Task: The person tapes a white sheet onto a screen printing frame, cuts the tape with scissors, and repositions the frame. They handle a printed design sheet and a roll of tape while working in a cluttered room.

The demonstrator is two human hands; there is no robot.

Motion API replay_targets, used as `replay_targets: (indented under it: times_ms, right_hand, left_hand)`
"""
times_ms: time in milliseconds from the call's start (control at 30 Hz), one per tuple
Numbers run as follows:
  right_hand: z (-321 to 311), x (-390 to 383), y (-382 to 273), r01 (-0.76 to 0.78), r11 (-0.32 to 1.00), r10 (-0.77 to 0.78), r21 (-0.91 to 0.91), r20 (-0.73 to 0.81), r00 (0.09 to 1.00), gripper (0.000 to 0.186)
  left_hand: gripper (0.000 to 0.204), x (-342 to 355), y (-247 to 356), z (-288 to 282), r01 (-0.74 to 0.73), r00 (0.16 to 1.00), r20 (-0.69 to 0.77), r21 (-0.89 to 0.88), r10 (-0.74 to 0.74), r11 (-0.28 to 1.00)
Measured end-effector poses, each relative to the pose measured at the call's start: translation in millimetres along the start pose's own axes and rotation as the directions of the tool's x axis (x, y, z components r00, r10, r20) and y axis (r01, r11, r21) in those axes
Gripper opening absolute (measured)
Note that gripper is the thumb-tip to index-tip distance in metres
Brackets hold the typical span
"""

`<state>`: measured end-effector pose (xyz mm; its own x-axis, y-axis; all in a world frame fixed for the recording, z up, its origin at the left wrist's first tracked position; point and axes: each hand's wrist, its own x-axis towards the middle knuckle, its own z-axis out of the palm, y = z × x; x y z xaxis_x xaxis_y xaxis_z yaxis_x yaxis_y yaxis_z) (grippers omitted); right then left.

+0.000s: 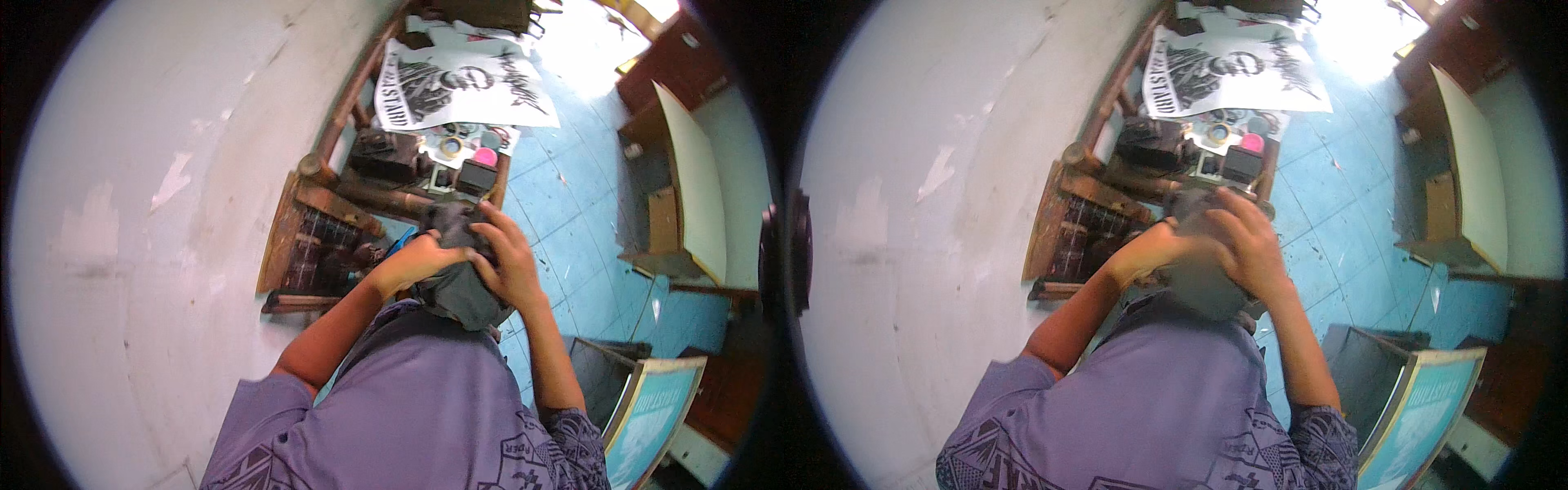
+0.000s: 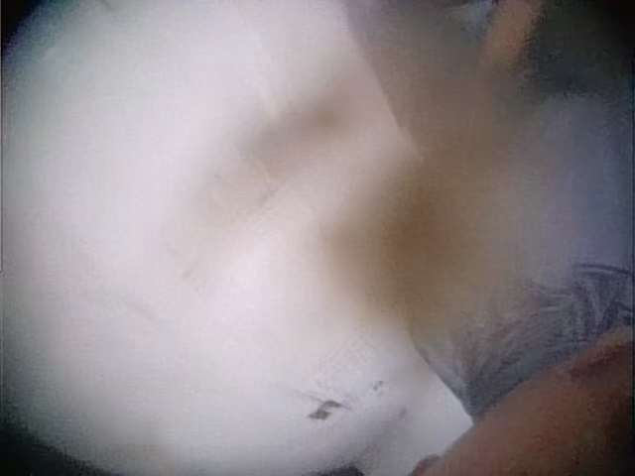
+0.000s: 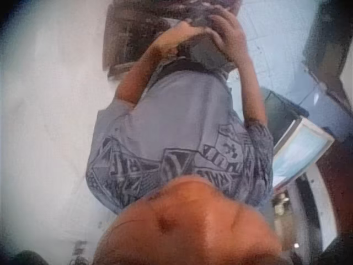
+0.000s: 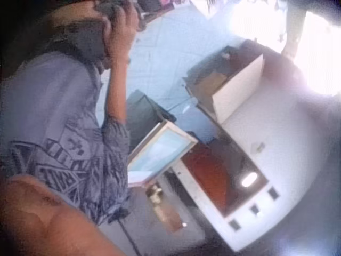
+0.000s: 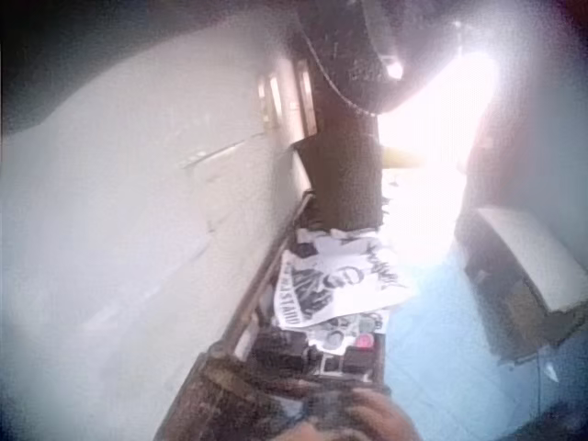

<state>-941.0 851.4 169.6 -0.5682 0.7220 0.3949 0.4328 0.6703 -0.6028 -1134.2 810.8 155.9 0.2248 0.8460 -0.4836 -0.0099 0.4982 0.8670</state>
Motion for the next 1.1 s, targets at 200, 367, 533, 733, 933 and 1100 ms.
replay_targets:
  times_ms: [200,367,533,733,933,1100]
  right_hand:
    - [-29.0,1.5,22.6,0.113,0.987,-0.092,-0.114,0.171,0.981,0.02]
    - [-43.1,8.5,21.9,-0.211,0.978,0.211,-0.002,0.015,0.977,0.011]
    - [-20.7,10.0,-5.9,-0.361,0.928,0.357,0.095,0.056,0.932,0.013]
    - [-0.5,-1.9,-15.8,-0.553,0.628,0.566,0.548,0.167,0.807,0.017]
    - [-13.4,4.6,-2.3,-0.585,0.299,0.639,0.754,0.297,0.709,0.02]
    - [-16.0,-0.8,39.5,-0.666,0.659,0.646,0.35,0.19,0.739,0.014]
  left_hand:
    - [0.085,34.9,41.1,-2.1,-0.022,0.967,0.223,0.543,-0.12,0.839]
    - [0.084,35.6,-11.6,-9.8,-0.282,0.952,0.068,-0.197,0.3,0.939]
    - [0.096,27.4,-100.8,5.2,-0.135,0.869,-0.439,0.231,0.227,0.963]
    - [0.077,-40.2,-38.4,11.0,-0.349,0.711,-0.27,0.666,0.649,0.66]
    - [0.047,-39.4,-25.2,-10.3,-0.368,0.731,-0.104,0.772,0.675,0.518]
    - [0.052,-52.4,-29.6,-34.3,-0.459,0.764,-0.045,0.662,0.643,0.592]
